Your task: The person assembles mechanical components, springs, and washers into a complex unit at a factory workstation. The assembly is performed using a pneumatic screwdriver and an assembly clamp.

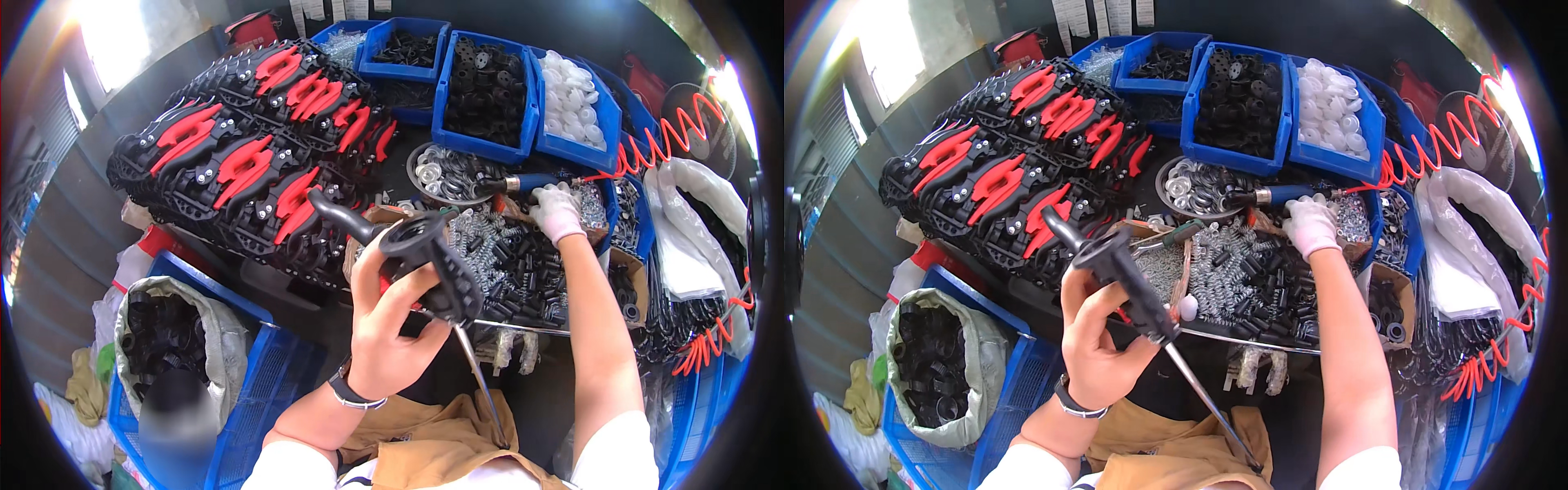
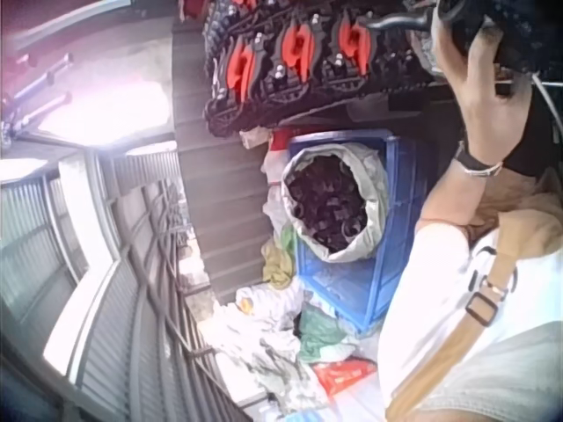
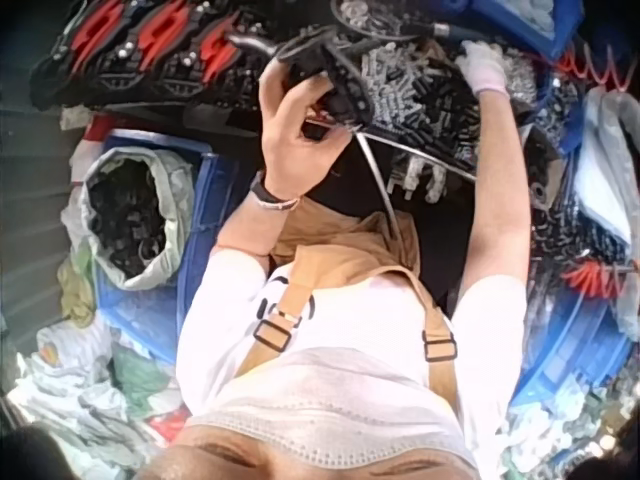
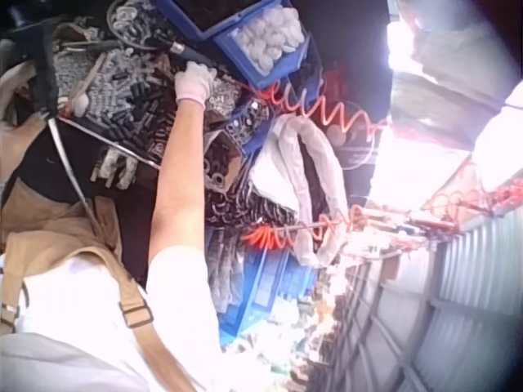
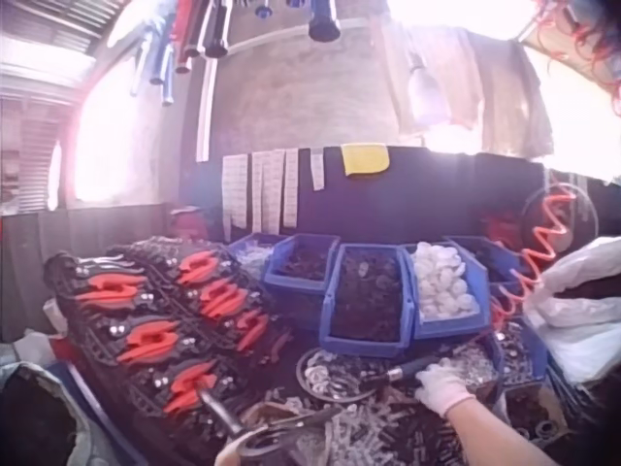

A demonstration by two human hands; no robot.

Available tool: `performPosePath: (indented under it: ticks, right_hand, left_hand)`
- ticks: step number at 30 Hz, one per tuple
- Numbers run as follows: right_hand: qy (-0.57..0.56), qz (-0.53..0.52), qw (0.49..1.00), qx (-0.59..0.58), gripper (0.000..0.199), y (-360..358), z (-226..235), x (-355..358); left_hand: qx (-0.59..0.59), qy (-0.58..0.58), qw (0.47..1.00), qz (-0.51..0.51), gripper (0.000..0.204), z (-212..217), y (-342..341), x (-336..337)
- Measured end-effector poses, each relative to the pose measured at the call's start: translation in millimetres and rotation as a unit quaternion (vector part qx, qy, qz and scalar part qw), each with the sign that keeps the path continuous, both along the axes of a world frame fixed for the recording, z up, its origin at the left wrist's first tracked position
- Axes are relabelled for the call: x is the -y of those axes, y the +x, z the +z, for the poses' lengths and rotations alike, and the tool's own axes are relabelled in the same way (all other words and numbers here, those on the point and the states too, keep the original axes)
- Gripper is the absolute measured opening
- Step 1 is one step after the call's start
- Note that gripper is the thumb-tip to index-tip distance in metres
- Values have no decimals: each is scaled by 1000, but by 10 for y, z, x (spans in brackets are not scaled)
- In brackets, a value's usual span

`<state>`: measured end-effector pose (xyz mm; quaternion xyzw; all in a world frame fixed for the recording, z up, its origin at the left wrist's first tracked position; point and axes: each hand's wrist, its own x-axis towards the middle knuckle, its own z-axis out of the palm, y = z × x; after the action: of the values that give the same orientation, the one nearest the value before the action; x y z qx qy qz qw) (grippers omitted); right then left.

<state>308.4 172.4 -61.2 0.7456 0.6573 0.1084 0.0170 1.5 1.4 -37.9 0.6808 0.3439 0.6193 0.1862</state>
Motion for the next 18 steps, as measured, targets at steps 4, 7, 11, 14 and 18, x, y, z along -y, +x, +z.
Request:
performPosePath:
  ticks: [4,7,11,14,18]
  right_hand:
    - [-8,-3,994,-111,36,148,-110,-69]
    - [-20,-4,997,-76,35,36,-65,-62]
    - [37,56,998,-5,32,61,-192,-18]
    - [70,119,990,-10,27,171,-175,18]
    - [173,175,962,-116,17,433,26,188]
  left_hand:
    - [-20,37,999,17,52,50,128,-39]
    - [-35,48,998,18,53,44,111,-29]
    - [-39,40,998,43,56,-5,28,-38]
    - [-41,13,997,59,57,-40,45,-53]
    - [-48,49,997,23,58,41,168,-141]
